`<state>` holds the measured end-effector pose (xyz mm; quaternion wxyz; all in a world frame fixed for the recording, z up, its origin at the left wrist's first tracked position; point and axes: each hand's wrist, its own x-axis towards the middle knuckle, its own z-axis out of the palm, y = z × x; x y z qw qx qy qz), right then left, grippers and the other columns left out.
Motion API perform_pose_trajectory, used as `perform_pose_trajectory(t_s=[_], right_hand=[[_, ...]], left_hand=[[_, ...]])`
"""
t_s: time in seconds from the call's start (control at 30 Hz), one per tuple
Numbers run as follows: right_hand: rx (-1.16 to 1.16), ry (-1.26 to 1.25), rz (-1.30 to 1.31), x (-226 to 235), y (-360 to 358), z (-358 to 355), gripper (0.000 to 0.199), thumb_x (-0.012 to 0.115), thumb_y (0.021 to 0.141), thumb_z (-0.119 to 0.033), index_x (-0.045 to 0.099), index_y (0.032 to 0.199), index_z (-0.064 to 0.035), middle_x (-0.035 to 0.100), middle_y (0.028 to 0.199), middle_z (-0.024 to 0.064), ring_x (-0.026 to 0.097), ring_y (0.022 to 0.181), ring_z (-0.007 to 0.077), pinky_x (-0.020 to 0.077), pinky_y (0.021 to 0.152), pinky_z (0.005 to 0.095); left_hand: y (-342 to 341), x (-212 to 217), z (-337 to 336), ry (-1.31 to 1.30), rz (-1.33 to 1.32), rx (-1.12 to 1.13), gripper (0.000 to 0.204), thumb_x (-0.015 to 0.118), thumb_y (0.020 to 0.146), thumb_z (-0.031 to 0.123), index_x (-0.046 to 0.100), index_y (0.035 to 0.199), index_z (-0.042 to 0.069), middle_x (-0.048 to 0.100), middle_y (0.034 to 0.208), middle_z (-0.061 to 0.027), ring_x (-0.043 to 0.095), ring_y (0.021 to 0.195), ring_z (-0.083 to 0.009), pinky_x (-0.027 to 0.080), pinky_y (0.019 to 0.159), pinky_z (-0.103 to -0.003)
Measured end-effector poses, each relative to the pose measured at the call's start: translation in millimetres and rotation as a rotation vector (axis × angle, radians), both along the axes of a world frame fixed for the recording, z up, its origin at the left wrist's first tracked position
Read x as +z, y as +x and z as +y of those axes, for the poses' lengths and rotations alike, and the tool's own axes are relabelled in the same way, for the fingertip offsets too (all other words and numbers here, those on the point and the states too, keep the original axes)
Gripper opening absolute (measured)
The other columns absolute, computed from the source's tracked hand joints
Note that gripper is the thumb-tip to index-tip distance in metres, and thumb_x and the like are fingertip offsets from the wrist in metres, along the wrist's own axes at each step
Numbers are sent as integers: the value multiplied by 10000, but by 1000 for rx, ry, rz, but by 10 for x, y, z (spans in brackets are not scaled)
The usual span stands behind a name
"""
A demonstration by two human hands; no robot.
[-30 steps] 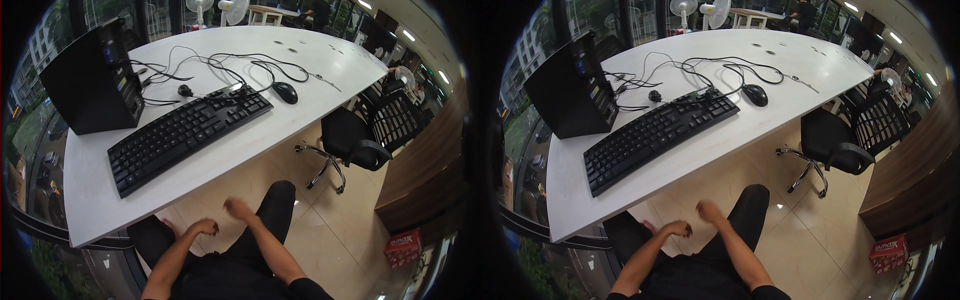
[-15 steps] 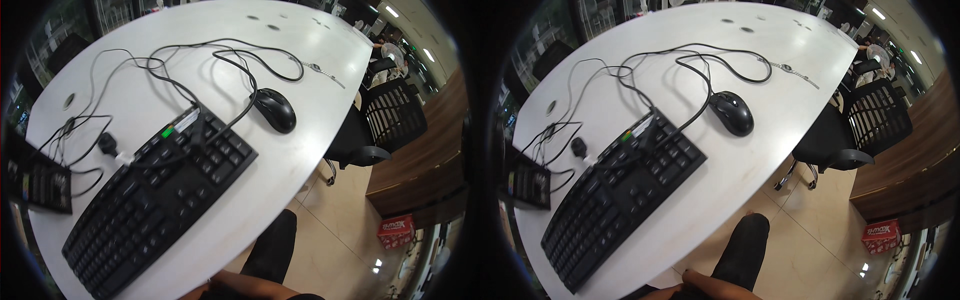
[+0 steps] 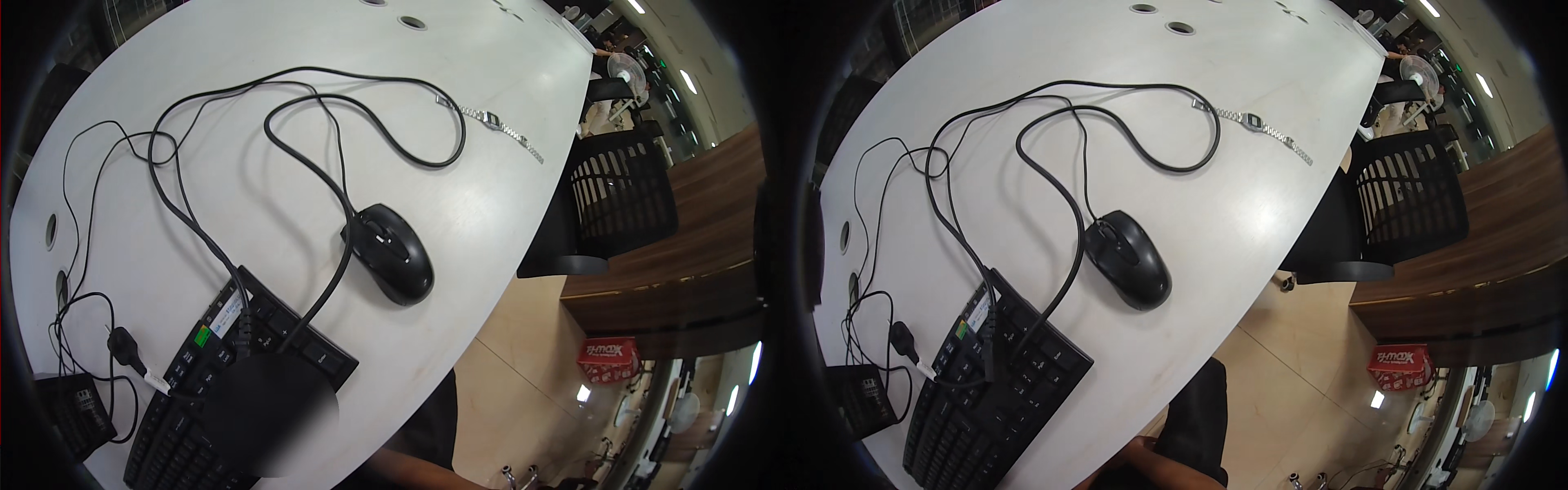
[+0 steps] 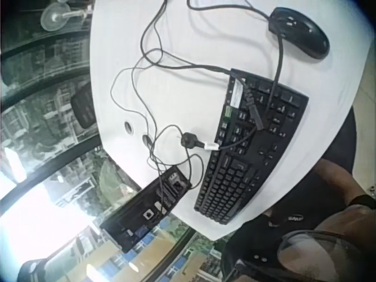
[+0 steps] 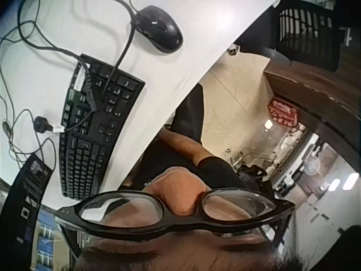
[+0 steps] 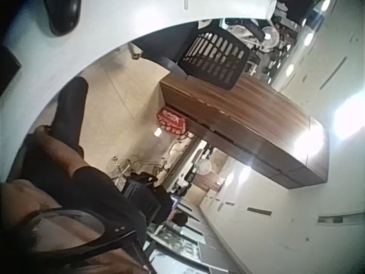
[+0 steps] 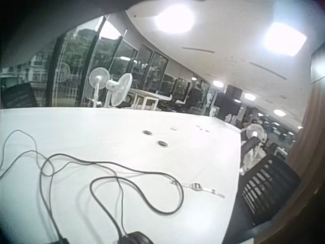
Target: The user disassembles a desktop computer, removing the side panel, RAM modules, and an optical drive.
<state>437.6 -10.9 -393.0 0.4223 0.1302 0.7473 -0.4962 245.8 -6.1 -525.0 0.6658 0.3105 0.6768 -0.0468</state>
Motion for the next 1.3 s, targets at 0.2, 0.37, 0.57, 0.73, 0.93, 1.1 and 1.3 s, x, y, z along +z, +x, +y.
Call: perform_pose_trajectory(t_s=[0.2,0.37,0.57,0.73,0.93,1.1,1.3], right_hand=[[-62,15,-44,309,234,166,296,765,830,-203,747,1100,-84,732,1111,98,693,1027,287,526,924,392],[-61,46,-50,331,300,288,298,765,833,-207,744,1101,-80,731,1113,96,693,1027,286,525,927,388],[-20,176,-30,-75,218,555,300,764,836,-212,741,1102,-75,730,1115,93,692,1027,284,524,930,384],[-4,380,9,-568,-19,898,302,764,839,-216,738,1103,-71,729,1117,91,692,1027,283,523,932,381],[-5,576,146,-1135,-437,1082,306,763,842,-221,735,1104,-66,728,1119,89,691,1027,282,523,935,377],[-138,709,342,-955,-593,1373,308,763,845,-225,732,1105,-62,727,1121,87,691,1027,280,522,937,373],[-288,637,772,-300,-646,1669,312,763,848,-230,728,1106,-57,725,1124,85,690,1028,279,521,940,369]], left_hand=[[-94,169,158,58,64,11,344,644,915,214,669,1190,10,717,1102,-164,681,993,-320,539,856,-405],[-211,313,177,119,120,46,347,646,918,218,666,1196,11,717,1103,-163,681,998,-317,538,860,-404],[-309,417,75,243,221,104,352,648,921,223,664,1203,13,716,1103,-161,680,1003,-313,537,864,-402],[-294,478,-15,431,339,151,355,650,923,227,661,1208,15,716,1103,-160,680,1008,-310,536,868,-400],[-299,518,-255,655,552,206,360,652,926,232,658,1215,17,716,1104,-159,679,1013,-306,535,873,-398],[-230,804,-500,803,710,239,364,654,928,236,656,1220,19,716,1104,-158,679,1018,-303,534,877,-397],[-108,1292,-930,967,868,316,369,657,931,241,653,1227,21,715,1105,-156,678,1023,-299,533,881,-395]])
